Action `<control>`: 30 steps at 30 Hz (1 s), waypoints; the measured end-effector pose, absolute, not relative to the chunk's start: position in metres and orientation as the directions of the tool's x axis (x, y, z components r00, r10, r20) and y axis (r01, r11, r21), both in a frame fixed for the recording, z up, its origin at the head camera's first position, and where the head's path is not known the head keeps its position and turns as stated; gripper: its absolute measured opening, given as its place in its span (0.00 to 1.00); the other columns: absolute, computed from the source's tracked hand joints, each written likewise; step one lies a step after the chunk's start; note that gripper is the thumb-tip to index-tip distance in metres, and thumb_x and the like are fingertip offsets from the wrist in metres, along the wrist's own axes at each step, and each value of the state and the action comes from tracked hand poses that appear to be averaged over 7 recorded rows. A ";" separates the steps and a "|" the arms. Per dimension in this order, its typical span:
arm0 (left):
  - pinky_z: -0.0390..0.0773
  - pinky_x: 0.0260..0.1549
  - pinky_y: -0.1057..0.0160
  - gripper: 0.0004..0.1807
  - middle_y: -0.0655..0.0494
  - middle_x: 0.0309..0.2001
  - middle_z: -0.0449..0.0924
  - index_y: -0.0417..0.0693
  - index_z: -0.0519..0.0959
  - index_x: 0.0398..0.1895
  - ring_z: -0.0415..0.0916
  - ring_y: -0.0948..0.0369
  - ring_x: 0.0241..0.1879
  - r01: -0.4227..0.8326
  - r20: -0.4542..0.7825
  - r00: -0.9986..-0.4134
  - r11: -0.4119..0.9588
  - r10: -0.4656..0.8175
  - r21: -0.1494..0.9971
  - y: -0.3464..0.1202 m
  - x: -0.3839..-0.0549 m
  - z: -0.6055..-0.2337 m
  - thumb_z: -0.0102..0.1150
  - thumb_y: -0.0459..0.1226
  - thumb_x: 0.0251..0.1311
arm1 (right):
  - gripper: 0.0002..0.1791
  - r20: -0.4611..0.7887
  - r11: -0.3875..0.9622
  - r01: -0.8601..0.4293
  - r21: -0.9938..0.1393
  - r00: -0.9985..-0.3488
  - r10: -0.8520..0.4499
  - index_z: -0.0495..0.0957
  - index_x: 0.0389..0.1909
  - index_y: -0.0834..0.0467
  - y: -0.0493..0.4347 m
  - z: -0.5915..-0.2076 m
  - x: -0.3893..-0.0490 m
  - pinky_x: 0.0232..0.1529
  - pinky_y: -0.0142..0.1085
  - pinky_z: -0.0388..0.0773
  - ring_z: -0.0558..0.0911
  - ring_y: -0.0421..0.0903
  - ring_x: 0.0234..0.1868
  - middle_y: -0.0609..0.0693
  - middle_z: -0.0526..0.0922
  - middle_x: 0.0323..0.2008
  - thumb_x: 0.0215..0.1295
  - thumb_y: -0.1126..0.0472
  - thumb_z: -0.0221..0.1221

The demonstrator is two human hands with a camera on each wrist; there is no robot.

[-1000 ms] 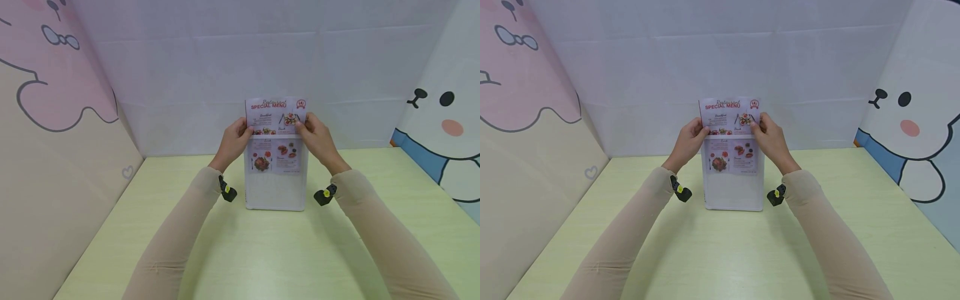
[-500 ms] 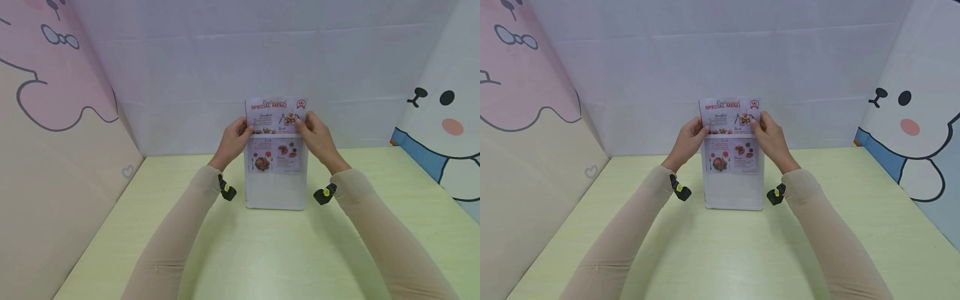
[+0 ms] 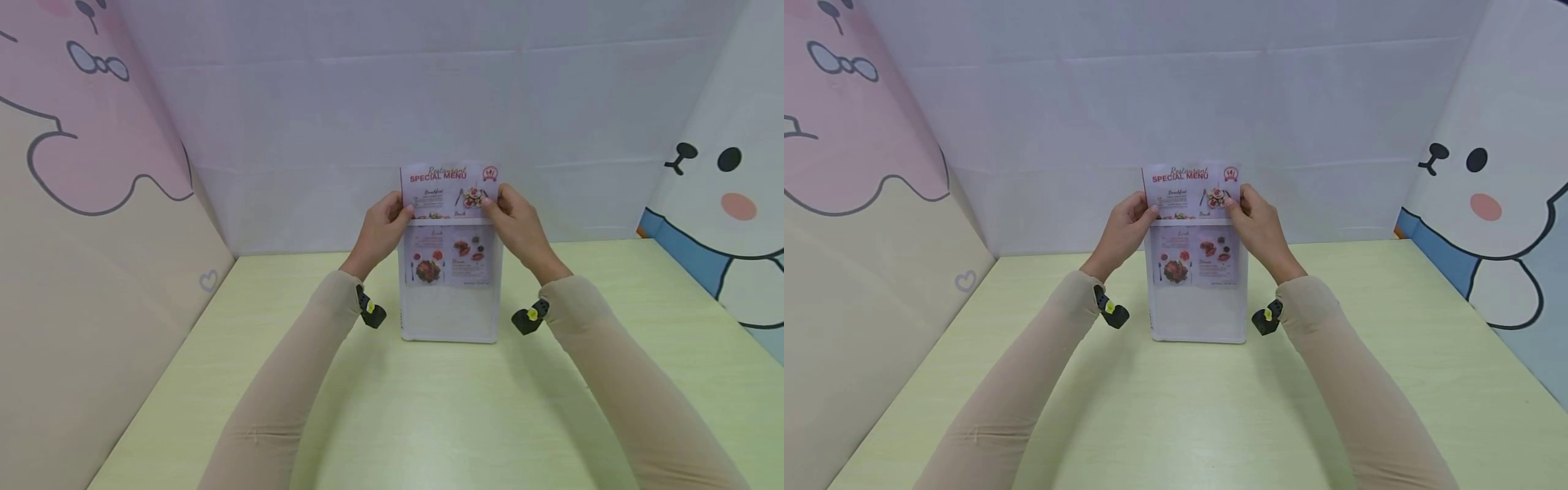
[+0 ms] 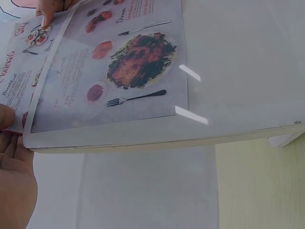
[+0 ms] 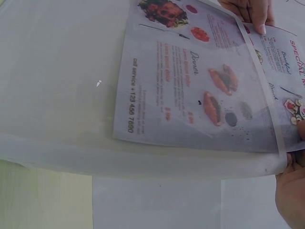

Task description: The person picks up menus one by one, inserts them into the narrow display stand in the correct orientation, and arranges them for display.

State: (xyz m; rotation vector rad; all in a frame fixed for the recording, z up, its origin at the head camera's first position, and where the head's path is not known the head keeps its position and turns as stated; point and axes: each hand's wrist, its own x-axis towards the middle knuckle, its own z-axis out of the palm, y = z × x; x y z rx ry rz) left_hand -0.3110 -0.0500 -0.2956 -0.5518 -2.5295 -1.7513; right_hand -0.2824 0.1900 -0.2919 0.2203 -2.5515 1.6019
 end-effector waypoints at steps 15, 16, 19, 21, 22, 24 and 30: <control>0.78 0.45 0.60 0.12 0.48 0.48 0.81 0.42 0.73 0.53 0.79 0.59 0.43 0.295 0.212 -0.937 0.305 0.277 0.905 -0.050 -0.310 -0.298 0.48 0.36 0.71 | 0.22 0.158 0.401 -0.167 -0.901 -0.986 -0.055 0.64 0.55 0.59 0.189 -0.294 -0.282 0.44 0.38 0.68 0.75 0.49 0.43 0.60 0.80 0.51 0.74 0.46 0.44; 0.78 0.45 0.60 0.12 0.48 0.48 0.81 0.42 0.73 0.53 0.79 0.59 0.43 0.295 0.212 -0.937 0.307 0.276 0.905 -0.050 -0.310 -0.298 0.48 0.36 0.71 | 0.22 0.156 0.403 -0.164 -0.901 -0.986 -0.053 0.64 0.55 0.58 0.189 -0.294 -0.282 0.44 0.38 0.68 0.75 0.49 0.43 0.59 0.80 0.51 0.74 0.45 0.44; 0.78 0.45 0.61 0.12 0.48 0.48 0.81 0.42 0.73 0.53 0.79 0.59 0.43 0.296 0.213 -0.938 0.311 0.275 0.903 -0.050 -0.311 -0.298 0.48 0.36 0.71 | 0.23 0.156 0.409 -0.162 -0.898 -0.987 -0.050 0.64 0.55 0.57 0.189 -0.295 -0.283 0.44 0.40 0.68 0.74 0.50 0.43 0.60 0.79 0.50 0.74 0.43 0.43; 0.78 0.45 0.61 0.12 0.48 0.48 0.81 0.42 0.73 0.53 0.79 0.59 0.43 0.298 0.214 -0.938 0.312 0.274 0.902 -0.050 -0.311 -0.298 0.48 0.36 0.71 | 0.23 0.153 0.409 -0.159 -0.899 -0.987 -0.048 0.64 0.55 0.57 0.189 -0.295 -0.283 0.46 0.41 0.69 0.75 0.50 0.45 0.60 0.79 0.51 0.74 0.43 0.43; 0.78 0.45 0.61 0.12 0.48 0.48 0.81 0.42 0.73 0.53 0.79 0.59 0.43 0.297 0.214 -0.938 0.314 0.274 0.902 -0.050 -0.311 -0.298 0.48 0.36 0.71 | 0.23 0.152 0.409 -0.158 -0.899 -0.987 -0.048 0.64 0.55 0.58 0.189 -0.294 -0.283 0.47 0.42 0.69 0.75 0.51 0.46 0.60 0.79 0.52 0.74 0.43 0.42; 0.78 0.46 0.61 0.12 0.48 0.49 0.81 0.42 0.74 0.53 0.79 0.59 0.43 0.297 0.214 -0.938 0.316 0.272 0.901 -0.050 -0.311 -0.298 0.48 0.36 0.71 | 0.23 0.149 0.408 -0.155 -0.900 -0.988 -0.045 0.64 0.55 0.58 0.189 -0.294 -0.284 0.48 0.42 0.69 0.76 0.51 0.47 0.60 0.79 0.52 0.74 0.43 0.42; 0.78 0.47 0.61 0.12 0.48 0.49 0.81 0.42 0.74 0.53 0.79 0.59 0.44 0.301 0.218 -0.937 0.316 0.273 0.900 -0.049 -0.312 -0.298 0.48 0.36 0.71 | 0.22 0.154 0.415 -0.155 -0.897 -0.987 -0.037 0.64 0.54 0.57 0.189 -0.294 -0.284 0.45 0.39 0.68 0.74 0.49 0.44 0.59 0.79 0.50 0.74 0.44 0.42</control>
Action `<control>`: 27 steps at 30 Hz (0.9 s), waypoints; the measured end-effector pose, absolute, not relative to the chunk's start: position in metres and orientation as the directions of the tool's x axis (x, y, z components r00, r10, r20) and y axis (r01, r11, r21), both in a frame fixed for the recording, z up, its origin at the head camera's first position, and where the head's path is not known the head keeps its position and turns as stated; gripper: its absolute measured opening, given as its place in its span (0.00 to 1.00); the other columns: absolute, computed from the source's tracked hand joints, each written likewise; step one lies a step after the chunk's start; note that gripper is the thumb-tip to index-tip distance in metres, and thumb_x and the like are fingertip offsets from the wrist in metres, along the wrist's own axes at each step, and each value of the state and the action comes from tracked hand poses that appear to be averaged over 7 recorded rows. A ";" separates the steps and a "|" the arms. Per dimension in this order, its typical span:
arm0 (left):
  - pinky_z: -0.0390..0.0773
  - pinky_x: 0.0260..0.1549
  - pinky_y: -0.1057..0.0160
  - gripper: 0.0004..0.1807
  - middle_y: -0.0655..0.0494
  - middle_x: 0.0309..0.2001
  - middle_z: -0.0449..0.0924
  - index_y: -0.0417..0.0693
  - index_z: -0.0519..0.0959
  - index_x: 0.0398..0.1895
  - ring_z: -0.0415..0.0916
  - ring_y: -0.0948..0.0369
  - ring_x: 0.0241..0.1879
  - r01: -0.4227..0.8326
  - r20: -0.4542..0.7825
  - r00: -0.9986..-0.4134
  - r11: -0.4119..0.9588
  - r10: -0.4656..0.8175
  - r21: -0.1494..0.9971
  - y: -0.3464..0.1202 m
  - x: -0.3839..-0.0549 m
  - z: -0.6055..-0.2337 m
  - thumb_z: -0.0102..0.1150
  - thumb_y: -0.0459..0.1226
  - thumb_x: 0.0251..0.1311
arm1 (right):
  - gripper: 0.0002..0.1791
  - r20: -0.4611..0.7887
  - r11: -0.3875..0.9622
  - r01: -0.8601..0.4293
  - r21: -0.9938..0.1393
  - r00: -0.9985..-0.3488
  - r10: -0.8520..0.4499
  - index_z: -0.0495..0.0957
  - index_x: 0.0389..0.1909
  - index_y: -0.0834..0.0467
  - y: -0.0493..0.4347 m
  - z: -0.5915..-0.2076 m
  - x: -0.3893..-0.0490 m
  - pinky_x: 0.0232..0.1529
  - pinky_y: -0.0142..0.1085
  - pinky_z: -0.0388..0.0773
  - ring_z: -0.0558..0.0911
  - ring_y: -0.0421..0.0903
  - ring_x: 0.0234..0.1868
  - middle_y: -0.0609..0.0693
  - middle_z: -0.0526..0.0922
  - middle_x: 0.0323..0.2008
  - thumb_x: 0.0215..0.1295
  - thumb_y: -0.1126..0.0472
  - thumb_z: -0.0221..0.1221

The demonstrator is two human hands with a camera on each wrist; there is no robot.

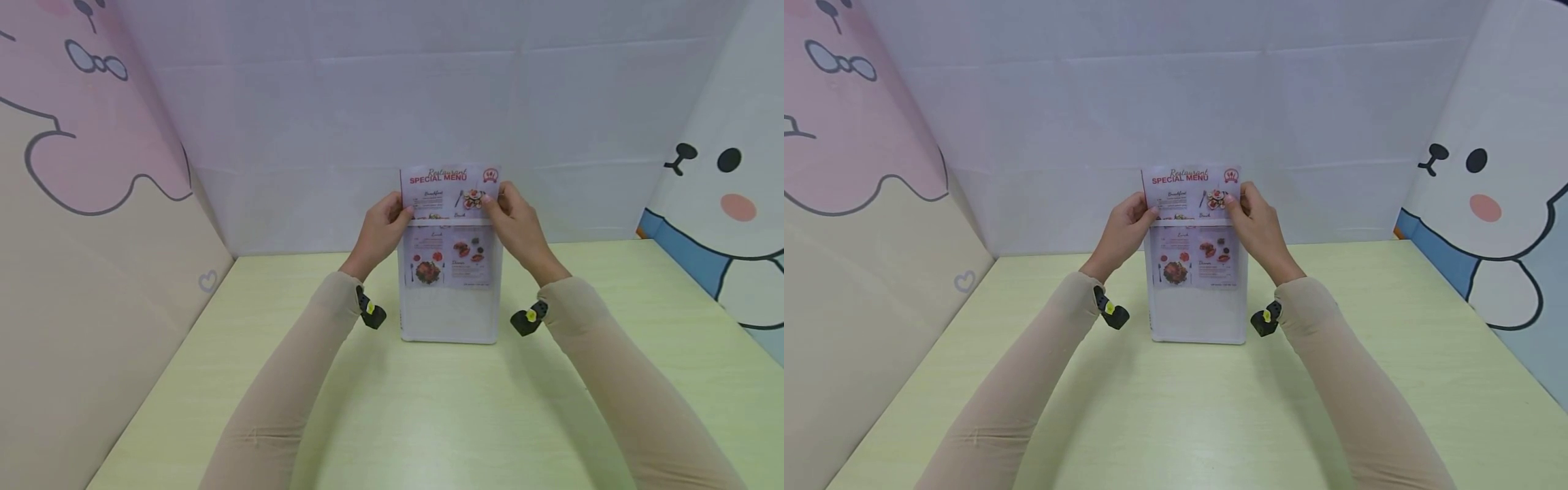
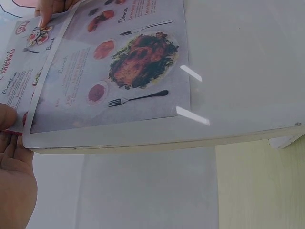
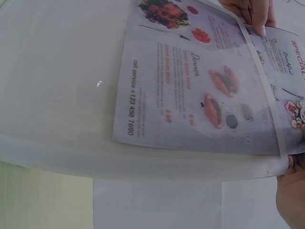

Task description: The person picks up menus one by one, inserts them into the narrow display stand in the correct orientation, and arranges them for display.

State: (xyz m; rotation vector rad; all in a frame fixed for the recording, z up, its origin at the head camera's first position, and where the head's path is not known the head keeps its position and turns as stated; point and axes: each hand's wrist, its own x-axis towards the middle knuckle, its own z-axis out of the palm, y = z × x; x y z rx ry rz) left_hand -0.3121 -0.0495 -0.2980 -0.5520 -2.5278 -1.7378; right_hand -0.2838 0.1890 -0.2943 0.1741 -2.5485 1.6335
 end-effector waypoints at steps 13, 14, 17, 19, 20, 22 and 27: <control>0.78 0.45 0.62 0.12 0.49 0.48 0.82 0.43 0.74 0.52 0.79 0.61 0.43 0.324 0.238 -0.931 0.326 0.276 0.888 -0.050 -0.313 -0.300 0.49 0.36 0.71 | 0.21 0.167 0.418 -0.167 -0.893 -0.985 -0.037 0.66 0.52 0.58 0.189 -0.295 -0.284 0.40 0.37 0.66 0.71 0.47 0.40 0.57 0.79 0.47 0.74 0.45 0.43; 0.78 0.45 0.61 0.12 0.49 0.48 0.82 0.43 0.74 0.52 0.79 0.61 0.43 0.325 0.239 -0.931 0.327 0.276 0.887 -0.050 -0.313 -0.300 0.48 0.36 0.71 | 0.21 0.166 0.416 -0.167 -0.894 -0.985 -0.037 0.66 0.52 0.58 0.189 -0.295 -0.284 0.40 0.37 0.66 0.71 0.47 0.40 0.57 0.79 0.47 0.74 0.45 0.43; 0.78 0.45 0.61 0.12 0.49 0.48 0.82 0.43 0.74 0.53 0.79 0.60 0.43 0.328 0.240 -0.930 0.330 0.278 0.885 -0.050 -0.313 -0.300 0.48 0.36 0.71 | 0.21 0.167 0.416 -0.169 -0.894 -0.985 -0.042 0.66 0.53 0.59 0.189 -0.295 -0.283 0.41 0.37 0.67 0.72 0.47 0.41 0.58 0.79 0.49 0.74 0.46 0.44; 0.78 0.45 0.62 0.12 0.48 0.48 0.82 0.42 0.74 0.53 0.79 0.60 0.43 0.326 0.239 -0.930 0.329 0.279 0.886 -0.050 -0.313 -0.300 0.48 0.36 0.71 | 0.21 0.169 0.417 -0.172 -0.892 -0.985 -0.045 0.67 0.53 0.60 0.189 -0.294 -0.283 0.41 0.37 0.67 0.72 0.47 0.41 0.58 0.79 0.49 0.75 0.46 0.44; 0.78 0.45 0.62 0.12 0.48 0.48 0.82 0.42 0.74 0.53 0.79 0.60 0.43 0.326 0.238 -0.930 0.329 0.279 0.887 -0.050 -0.313 -0.300 0.48 0.36 0.71 | 0.21 0.171 0.419 -0.175 -0.891 -0.984 -0.046 0.67 0.53 0.60 0.189 -0.294 -0.283 0.41 0.37 0.67 0.72 0.48 0.41 0.59 0.79 0.49 0.75 0.46 0.44; 0.78 0.45 0.62 0.12 0.48 0.49 0.81 0.42 0.74 0.53 0.79 0.60 0.43 0.322 0.235 -0.931 0.324 0.279 0.890 -0.050 -0.313 -0.300 0.49 0.36 0.71 | 0.21 0.173 0.420 -0.178 -0.890 -0.984 -0.051 0.67 0.53 0.61 0.190 -0.293 -0.283 0.42 0.37 0.67 0.72 0.48 0.42 0.59 0.79 0.49 0.75 0.47 0.44; 0.77 0.46 0.61 0.13 0.47 0.49 0.81 0.41 0.74 0.53 0.79 0.58 0.44 0.308 0.224 -0.935 0.317 0.275 0.897 -0.049 -0.314 -0.299 0.49 0.36 0.71 | 0.22 0.170 0.427 -0.180 -0.886 -0.984 -0.061 0.67 0.54 0.61 0.191 -0.292 -0.282 0.42 0.37 0.67 0.72 0.48 0.42 0.59 0.79 0.50 0.75 0.47 0.44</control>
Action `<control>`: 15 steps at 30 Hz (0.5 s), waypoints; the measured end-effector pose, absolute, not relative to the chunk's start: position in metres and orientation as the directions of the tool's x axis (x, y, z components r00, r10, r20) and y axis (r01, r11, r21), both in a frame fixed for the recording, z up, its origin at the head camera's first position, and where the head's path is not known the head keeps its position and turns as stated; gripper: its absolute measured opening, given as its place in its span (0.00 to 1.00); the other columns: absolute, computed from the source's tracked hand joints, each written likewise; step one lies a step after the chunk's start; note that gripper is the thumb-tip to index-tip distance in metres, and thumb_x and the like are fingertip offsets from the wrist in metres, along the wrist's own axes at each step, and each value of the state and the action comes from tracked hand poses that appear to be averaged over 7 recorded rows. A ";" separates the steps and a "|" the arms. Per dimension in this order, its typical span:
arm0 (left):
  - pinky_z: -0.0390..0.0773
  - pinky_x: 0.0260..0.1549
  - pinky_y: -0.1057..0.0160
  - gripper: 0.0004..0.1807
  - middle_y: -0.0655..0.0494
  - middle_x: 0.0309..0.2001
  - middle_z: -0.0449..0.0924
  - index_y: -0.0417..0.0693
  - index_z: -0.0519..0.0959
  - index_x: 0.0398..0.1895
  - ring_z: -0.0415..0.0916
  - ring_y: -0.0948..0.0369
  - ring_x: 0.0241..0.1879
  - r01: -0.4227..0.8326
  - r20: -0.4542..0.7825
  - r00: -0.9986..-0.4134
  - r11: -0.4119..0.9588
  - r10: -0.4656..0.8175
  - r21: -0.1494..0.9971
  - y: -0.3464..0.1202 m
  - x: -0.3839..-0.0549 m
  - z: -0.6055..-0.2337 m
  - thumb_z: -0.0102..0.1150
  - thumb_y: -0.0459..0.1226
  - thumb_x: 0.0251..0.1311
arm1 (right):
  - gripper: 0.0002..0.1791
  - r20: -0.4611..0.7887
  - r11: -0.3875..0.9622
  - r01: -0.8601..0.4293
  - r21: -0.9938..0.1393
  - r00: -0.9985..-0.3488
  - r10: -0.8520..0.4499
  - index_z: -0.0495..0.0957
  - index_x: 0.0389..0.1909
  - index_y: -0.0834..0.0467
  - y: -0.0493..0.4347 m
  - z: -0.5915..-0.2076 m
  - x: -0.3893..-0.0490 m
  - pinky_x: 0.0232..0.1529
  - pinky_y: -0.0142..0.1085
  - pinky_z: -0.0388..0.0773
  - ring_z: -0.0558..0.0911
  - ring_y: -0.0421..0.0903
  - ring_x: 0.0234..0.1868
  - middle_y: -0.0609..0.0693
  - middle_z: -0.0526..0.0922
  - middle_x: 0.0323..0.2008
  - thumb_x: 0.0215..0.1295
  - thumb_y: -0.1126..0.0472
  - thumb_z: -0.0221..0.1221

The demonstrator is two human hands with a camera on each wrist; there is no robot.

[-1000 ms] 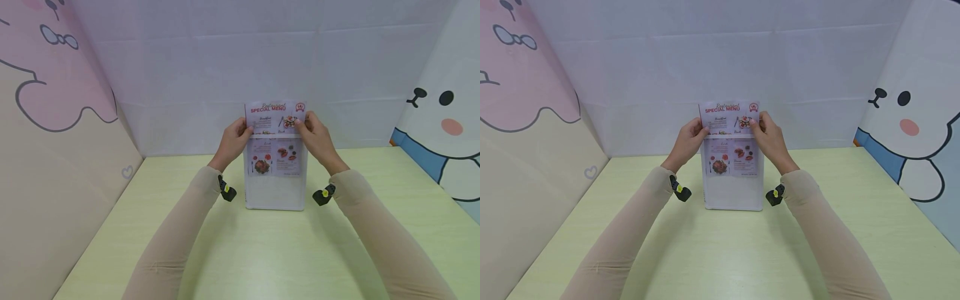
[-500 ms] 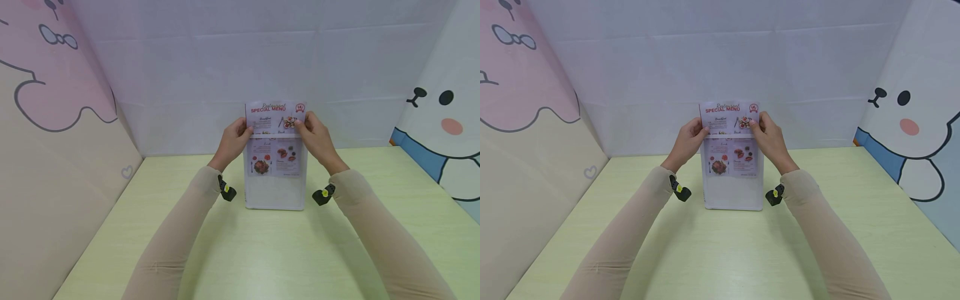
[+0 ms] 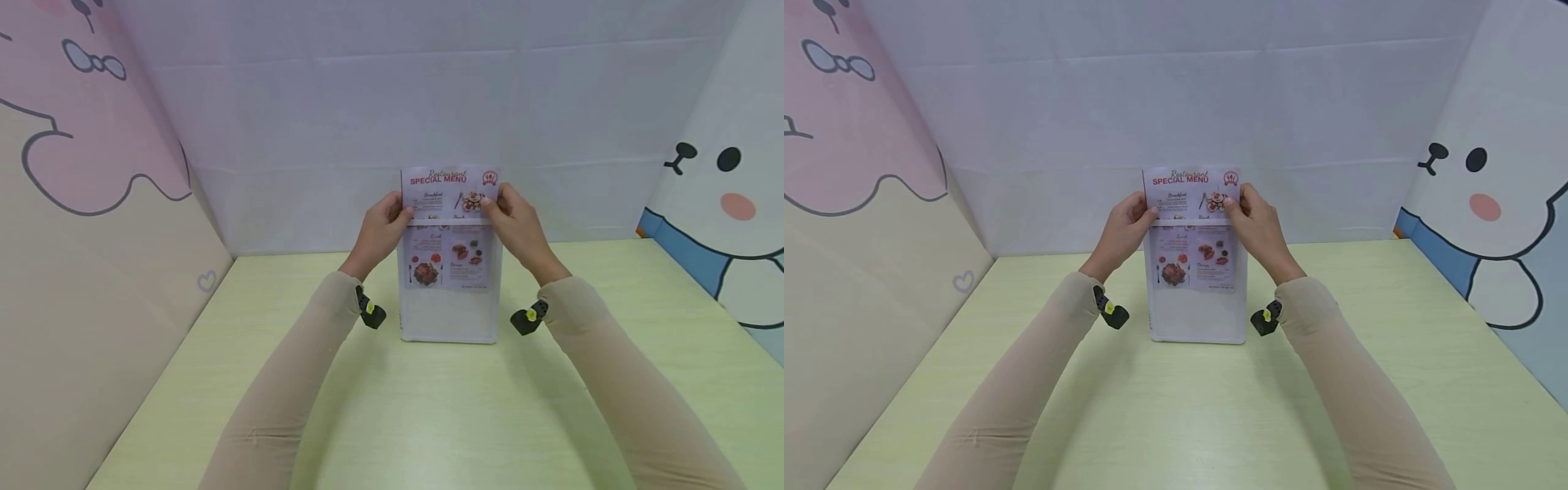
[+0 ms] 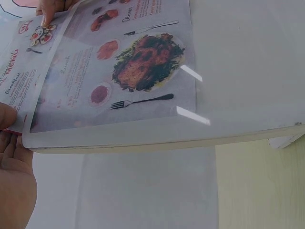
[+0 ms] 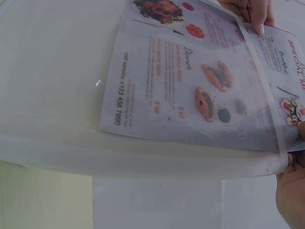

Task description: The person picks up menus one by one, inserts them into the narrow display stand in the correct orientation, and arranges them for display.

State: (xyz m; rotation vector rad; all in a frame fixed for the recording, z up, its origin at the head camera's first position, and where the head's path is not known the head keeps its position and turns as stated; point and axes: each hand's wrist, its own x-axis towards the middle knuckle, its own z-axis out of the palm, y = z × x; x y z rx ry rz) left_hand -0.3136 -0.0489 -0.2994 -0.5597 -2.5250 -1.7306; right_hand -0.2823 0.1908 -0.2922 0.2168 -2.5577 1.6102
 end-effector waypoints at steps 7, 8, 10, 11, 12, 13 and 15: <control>0.77 0.45 0.61 0.12 0.48 0.49 0.81 0.42 0.74 0.53 0.78 0.60 0.43 0.314 0.231 -0.933 0.315 0.275 0.895 -0.049 -0.314 -0.300 0.48 0.37 0.71 | 0.20 0.157 0.439 -0.169 -0.883 -0.986 -0.062 0.66 0.54 0.61 0.192 -0.293 -0.284 0.45 0.38 0.69 0.74 0.50 0.45 0.60 0.79 0.52 0.75 0.49 0.45; 0.77 0.45 0.61 0.12 0.48 0.49 0.81 0.42 0.74 0.53 0.78 0.60 0.43 0.314 0.231 -0.933 0.314 0.275 0.896 -0.050 -0.314 -0.300 0.48 0.37 0.71 | 0.20 0.157 0.440 -0.168 -0.882 -0.986 -0.062 0.66 0.54 0.60 0.192 -0.293 -0.284 0.45 0.39 0.69 0.74 0.50 0.45 0.60 0.79 0.53 0.75 0.49 0.45; 0.77 0.45 0.62 0.12 0.47 0.49 0.81 0.42 0.73 0.53 0.78 0.59 0.43 0.307 0.225 -0.936 0.311 0.272 0.899 -0.050 -0.314 -0.300 0.48 0.37 0.71 | 0.19 0.157 0.442 -0.171 -0.880 -0.985 -0.067 0.66 0.54 0.60 0.192 -0.293 -0.284 0.45 0.39 0.68 0.74 0.50 0.45 0.60 0.78 0.53 0.75 0.49 0.45; 0.77 0.45 0.62 0.12 0.47 0.49 0.81 0.41 0.73 0.53 0.78 0.59 0.43 0.304 0.223 -0.936 0.310 0.271 0.901 -0.049 -0.315 -0.300 0.48 0.36 0.71 | 0.19 0.160 0.446 -0.173 -0.878 -0.985 -0.067 0.66 0.54 0.60 0.192 -0.293 -0.284 0.44 0.39 0.68 0.74 0.50 0.45 0.60 0.78 0.53 0.75 0.49 0.45; 0.77 0.45 0.62 0.12 0.47 0.49 0.81 0.41 0.73 0.53 0.78 0.59 0.43 0.301 0.221 -0.937 0.311 0.269 0.901 -0.049 -0.314 -0.299 0.48 0.36 0.71 | 0.19 0.162 0.448 -0.175 -0.877 -0.984 -0.067 0.66 0.54 0.60 0.191 -0.293 -0.284 0.43 0.38 0.68 0.73 0.50 0.44 0.60 0.78 0.52 0.75 0.49 0.45; 0.77 0.45 0.62 0.12 0.46 0.49 0.81 0.41 0.73 0.53 0.78 0.59 0.43 0.297 0.216 -0.939 0.313 0.268 0.902 -0.049 -0.314 -0.299 0.48 0.36 0.71 | 0.19 0.164 0.450 -0.176 -0.876 -0.984 -0.066 0.66 0.54 0.60 0.191 -0.293 -0.284 0.43 0.38 0.67 0.73 0.49 0.43 0.60 0.79 0.52 0.75 0.49 0.45; 0.77 0.44 0.62 0.12 0.45 0.49 0.81 0.40 0.73 0.53 0.78 0.58 0.42 0.286 0.206 -0.942 0.317 0.264 0.904 -0.049 -0.313 -0.297 0.48 0.35 0.71 | 0.19 0.170 0.450 -0.180 -0.875 -0.983 -0.063 0.66 0.53 0.61 0.191 -0.294 -0.285 0.41 0.36 0.67 0.72 0.48 0.41 0.60 0.79 0.50 0.75 0.50 0.45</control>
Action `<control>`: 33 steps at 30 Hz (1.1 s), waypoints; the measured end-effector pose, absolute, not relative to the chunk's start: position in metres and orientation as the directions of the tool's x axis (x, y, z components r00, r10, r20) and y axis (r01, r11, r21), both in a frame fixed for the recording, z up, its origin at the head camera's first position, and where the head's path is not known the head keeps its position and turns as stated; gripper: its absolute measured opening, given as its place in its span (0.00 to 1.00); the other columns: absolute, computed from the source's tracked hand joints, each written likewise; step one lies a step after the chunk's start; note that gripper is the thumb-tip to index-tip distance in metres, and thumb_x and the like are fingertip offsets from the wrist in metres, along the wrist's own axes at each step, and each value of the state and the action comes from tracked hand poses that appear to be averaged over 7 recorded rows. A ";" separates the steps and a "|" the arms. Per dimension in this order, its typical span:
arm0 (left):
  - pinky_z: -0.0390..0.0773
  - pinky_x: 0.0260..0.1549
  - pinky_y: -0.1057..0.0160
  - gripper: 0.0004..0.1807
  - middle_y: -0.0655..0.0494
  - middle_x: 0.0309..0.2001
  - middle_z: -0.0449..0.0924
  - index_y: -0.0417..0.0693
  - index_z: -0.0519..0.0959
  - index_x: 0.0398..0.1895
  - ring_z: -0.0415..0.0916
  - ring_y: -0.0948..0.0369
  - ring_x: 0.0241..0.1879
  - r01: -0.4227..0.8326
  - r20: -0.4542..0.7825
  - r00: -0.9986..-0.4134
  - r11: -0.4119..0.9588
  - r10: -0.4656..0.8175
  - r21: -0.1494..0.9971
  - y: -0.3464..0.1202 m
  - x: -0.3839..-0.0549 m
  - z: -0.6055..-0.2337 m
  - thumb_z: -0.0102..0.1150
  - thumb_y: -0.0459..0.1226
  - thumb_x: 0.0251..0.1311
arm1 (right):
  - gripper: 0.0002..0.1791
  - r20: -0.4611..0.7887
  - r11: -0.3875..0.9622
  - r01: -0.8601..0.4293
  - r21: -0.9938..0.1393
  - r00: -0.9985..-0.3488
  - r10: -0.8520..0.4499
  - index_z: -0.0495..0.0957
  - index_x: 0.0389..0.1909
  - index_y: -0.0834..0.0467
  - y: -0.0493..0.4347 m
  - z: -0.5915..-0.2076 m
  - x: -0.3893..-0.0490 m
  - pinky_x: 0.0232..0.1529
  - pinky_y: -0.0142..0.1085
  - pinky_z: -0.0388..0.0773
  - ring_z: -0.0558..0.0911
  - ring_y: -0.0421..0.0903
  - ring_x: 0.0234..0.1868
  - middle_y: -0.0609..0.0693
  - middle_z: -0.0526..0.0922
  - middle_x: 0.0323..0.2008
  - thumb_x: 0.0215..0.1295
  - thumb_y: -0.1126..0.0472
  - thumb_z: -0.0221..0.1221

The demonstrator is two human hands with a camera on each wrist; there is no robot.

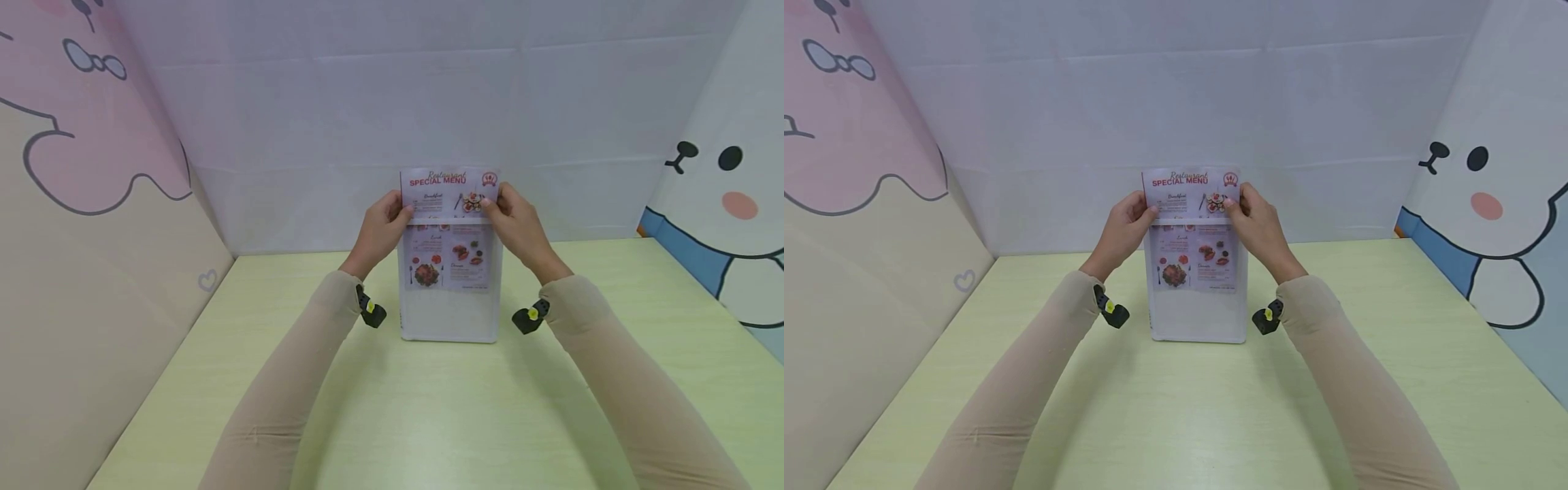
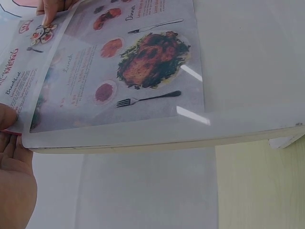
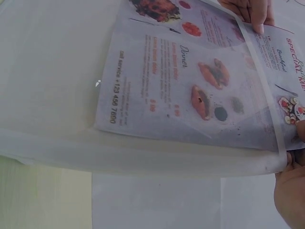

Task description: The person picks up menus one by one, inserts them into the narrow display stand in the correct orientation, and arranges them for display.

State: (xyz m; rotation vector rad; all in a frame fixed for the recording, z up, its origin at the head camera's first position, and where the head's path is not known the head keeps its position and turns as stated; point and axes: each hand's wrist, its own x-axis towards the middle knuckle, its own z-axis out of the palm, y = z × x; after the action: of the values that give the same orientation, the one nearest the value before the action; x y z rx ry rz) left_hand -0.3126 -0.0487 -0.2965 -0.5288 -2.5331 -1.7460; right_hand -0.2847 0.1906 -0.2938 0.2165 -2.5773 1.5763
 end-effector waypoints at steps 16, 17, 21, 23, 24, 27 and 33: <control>0.77 0.47 0.61 0.12 0.44 0.50 0.80 0.39 0.73 0.53 0.78 0.57 0.45 0.284 0.204 -0.943 0.315 0.263 0.906 -0.048 -0.313 -0.297 0.48 0.34 0.71 | 0.23 0.157 0.397 -0.165 -0.903 -0.986 -0.053 0.60 0.56 0.57 0.189 -0.296 -0.284 0.45 0.40 0.68 0.75 0.49 0.44 0.59 0.78 0.48 0.75 0.43 0.39; 0.77 0.48 0.60 0.13 0.44 0.50 0.80 0.38 0.73 0.54 0.78 0.56 0.46 0.283 0.203 -0.943 0.316 0.262 0.905 -0.048 -0.312 -0.296 0.48 0.34 0.71 | 0.23 0.161 0.398 -0.168 -0.902 -0.986 -0.051 0.60 0.56 0.58 0.190 -0.296 -0.285 0.45 0.40 0.68 0.75 0.49 0.43 0.59 0.78 0.47 0.75 0.43 0.39; 0.77 0.48 0.60 0.12 0.42 0.50 0.80 0.36 0.72 0.53 0.78 0.55 0.46 0.282 0.201 -0.944 0.324 0.263 0.903 -0.046 -0.301 -0.284 0.47 0.33 0.71 | 0.22 0.172 0.411 -0.179 -0.894 -0.984 -0.055 0.60 0.55 0.59 0.190 -0.294 -0.284 0.42 0.38 0.68 0.74 0.49 0.41 0.60 0.78 0.46 0.76 0.45 0.39; 0.77 0.47 0.61 0.12 0.42 0.50 0.80 0.36 0.72 0.53 0.78 0.54 0.45 0.281 0.198 -0.944 0.326 0.265 0.902 -0.045 -0.295 -0.278 0.47 0.32 0.71 | 0.22 0.173 0.415 -0.181 -0.891 -0.983 -0.058 0.60 0.55 0.60 0.191 -0.294 -0.284 0.42 0.38 0.68 0.74 0.49 0.41 0.61 0.79 0.46 0.76 0.46 0.39; 0.77 0.47 0.61 0.13 0.41 0.50 0.80 0.35 0.72 0.53 0.78 0.55 0.45 0.281 0.198 -0.944 0.326 0.266 0.903 -0.044 -0.293 -0.275 0.47 0.32 0.71 | 0.22 0.173 0.419 -0.181 -0.890 -0.983 -0.058 0.60 0.55 0.60 0.191 -0.294 -0.283 0.42 0.38 0.68 0.74 0.49 0.41 0.61 0.79 0.46 0.76 0.46 0.39; 0.76 0.46 0.62 0.13 0.41 0.50 0.80 0.35 0.72 0.54 0.77 0.55 0.45 0.282 0.198 -0.943 0.324 0.269 0.903 -0.044 -0.290 -0.272 0.47 0.32 0.71 | 0.21 0.176 0.427 -0.182 -0.886 -0.983 -0.055 0.61 0.55 0.60 0.190 -0.294 -0.283 0.40 0.38 0.68 0.73 0.49 0.40 0.60 0.78 0.45 0.76 0.47 0.40; 0.76 0.46 0.63 0.13 0.41 0.50 0.79 0.35 0.72 0.54 0.77 0.56 0.44 0.284 0.197 -0.942 0.328 0.274 0.901 -0.044 -0.289 -0.271 0.46 0.32 0.71 | 0.20 0.185 0.441 -0.193 -0.877 -0.981 -0.061 0.60 0.52 0.61 0.191 -0.295 -0.283 0.40 0.38 0.67 0.72 0.50 0.39 0.60 0.77 0.43 0.76 0.48 0.40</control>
State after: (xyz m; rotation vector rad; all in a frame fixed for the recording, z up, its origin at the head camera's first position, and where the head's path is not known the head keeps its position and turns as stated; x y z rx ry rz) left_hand -0.2890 -0.0441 -0.2707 -0.5355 -2.5524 -1.7352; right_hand -0.2835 0.1907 -0.2947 0.2262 -2.5580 1.5814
